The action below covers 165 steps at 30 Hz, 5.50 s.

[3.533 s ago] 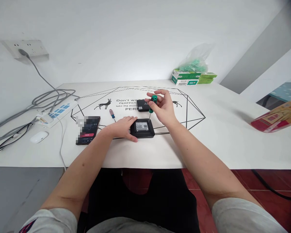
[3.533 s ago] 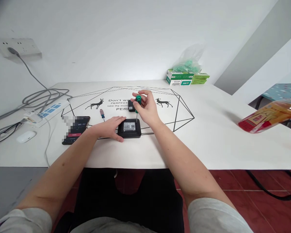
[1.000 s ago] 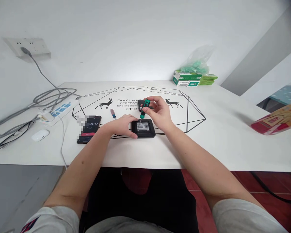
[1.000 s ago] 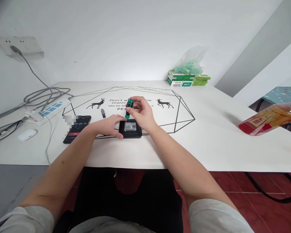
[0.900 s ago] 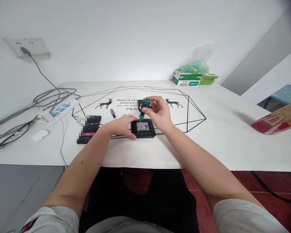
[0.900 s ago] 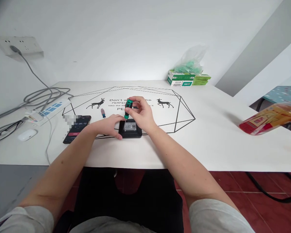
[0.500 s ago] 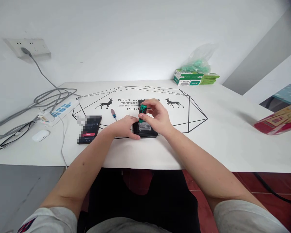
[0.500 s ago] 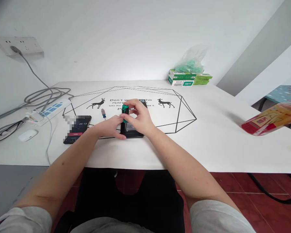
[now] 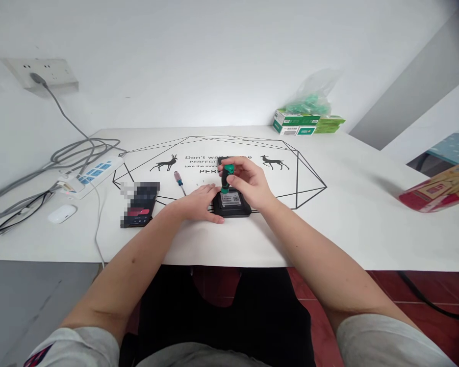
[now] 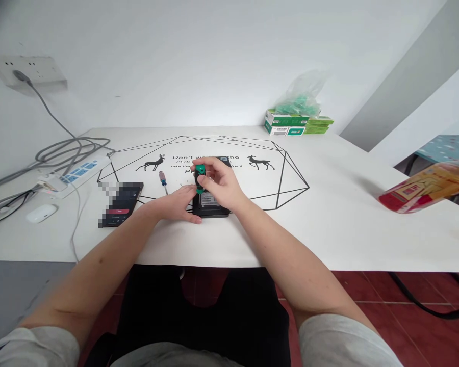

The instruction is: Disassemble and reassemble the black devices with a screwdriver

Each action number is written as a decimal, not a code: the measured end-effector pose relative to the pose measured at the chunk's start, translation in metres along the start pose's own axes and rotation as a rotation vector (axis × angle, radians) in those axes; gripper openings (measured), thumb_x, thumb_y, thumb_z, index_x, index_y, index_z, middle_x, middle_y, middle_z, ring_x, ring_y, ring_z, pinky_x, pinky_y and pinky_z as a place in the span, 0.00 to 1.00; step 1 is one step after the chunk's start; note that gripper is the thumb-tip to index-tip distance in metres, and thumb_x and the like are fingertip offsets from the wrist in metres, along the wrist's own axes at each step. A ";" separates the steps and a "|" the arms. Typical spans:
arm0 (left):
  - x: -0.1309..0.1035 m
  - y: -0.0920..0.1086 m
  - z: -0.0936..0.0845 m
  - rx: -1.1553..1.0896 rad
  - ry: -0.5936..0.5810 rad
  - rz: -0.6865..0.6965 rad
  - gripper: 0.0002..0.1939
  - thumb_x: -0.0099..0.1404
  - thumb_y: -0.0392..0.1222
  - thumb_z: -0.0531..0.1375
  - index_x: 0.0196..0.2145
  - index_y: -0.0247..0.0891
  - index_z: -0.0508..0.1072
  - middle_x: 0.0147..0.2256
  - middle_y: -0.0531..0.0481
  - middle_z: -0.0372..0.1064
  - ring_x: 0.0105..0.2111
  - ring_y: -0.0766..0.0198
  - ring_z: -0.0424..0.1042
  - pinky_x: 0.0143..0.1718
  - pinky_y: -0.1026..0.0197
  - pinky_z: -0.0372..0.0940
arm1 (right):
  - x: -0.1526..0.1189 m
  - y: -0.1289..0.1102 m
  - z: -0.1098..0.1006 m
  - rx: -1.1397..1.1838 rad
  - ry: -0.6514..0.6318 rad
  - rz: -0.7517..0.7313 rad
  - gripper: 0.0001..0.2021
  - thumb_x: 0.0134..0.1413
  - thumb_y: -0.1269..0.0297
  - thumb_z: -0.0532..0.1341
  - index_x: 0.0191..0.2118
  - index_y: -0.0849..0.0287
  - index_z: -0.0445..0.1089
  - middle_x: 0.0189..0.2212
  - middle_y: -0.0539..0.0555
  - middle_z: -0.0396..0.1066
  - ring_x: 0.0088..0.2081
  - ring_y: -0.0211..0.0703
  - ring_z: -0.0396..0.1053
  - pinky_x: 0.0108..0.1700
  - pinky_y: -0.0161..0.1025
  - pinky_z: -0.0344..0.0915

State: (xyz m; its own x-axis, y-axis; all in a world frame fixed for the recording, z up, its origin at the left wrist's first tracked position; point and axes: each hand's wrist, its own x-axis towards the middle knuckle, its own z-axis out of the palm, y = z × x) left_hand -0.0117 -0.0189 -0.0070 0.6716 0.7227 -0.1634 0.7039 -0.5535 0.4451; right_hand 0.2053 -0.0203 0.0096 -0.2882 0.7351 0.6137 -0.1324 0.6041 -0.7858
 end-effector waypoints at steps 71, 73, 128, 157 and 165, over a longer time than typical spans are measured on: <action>-0.001 0.000 -0.006 -0.005 -0.015 -0.001 0.63 0.59 0.76 0.66 0.79 0.39 0.50 0.76 0.32 0.53 0.76 0.30 0.50 0.73 0.34 0.55 | 0.001 0.002 0.002 0.121 -0.031 0.049 0.24 0.59 0.53 0.75 0.53 0.46 0.63 0.53 0.53 0.79 0.48 0.44 0.81 0.59 0.54 0.78; -0.001 0.002 -0.007 -0.004 -0.021 -0.006 0.62 0.59 0.75 0.66 0.78 0.38 0.51 0.75 0.31 0.54 0.75 0.30 0.51 0.72 0.34 0.55 | 0.000 0.001 0.001 0.129 -0.055 0.066 0.23 0.62 0.53 0.73 0.55 0.45 0.63 0.56 0.54 0.79 0.51 0.46 0.81 0.60 0.55 0.78; -0.002 0.003 -0.009 0.030 -0.035 -0.029 0.63 0.59 0.77 0.66 0.78 0.35 0.52 0.75 0.30 0.53 0.75 0.31 0.53 0.73 0.37 0.56 | 0.002 0.005 -0.002 -0.095 0.075 -0.008 0.23 0.60 0.49 0.73 0.59 0.42 0.73 0.53 0.54 0.73 0.47 0.46 0.72 0.44 0.46 0.77; 0.000 -0.005 -0.006 -0.002 0.023 0.030 0.57 0.59 0.74 0.68 0.75 0.39 0.60 0.70 0.33 0.63 0.71 0.31 0.60 0.68 0.39 0.61 | 0.001 0.002 -0.003 -0.097 0.071 -0.006 0.20 0.59 0.49 0.73 0.54 0.44 0.75 0.51 0.53 0.73 0.48 0.46 0.72 0.41 0.43 0.78; -0.001 -0.003 -0.007 -0.014 0.034 0.020 0.55 0.59 0.72 0.69 0.74 0.39 0.62 0.70 0.33 0.63 0.70 0.30 0.60 0.67 0.39 0.62 | 0.000 -0.004 -0.005 -0.012 -0.015 0.017 0.15 0.68 0.54 0.64 0.57 0.45 0.74 0.55 0.54 0.78 0.55 0.51 0.78 0.60 0.60 0.77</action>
State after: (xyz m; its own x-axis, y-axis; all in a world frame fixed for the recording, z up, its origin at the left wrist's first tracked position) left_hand -0.0157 -0.0152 -0.0019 0.6774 0.7250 -0.1245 0.6866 -0.5625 0.4606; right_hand 0.2102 -0.0210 0.0131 -0.3046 0.7403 0.5993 -0.1159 0.5957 -0.7948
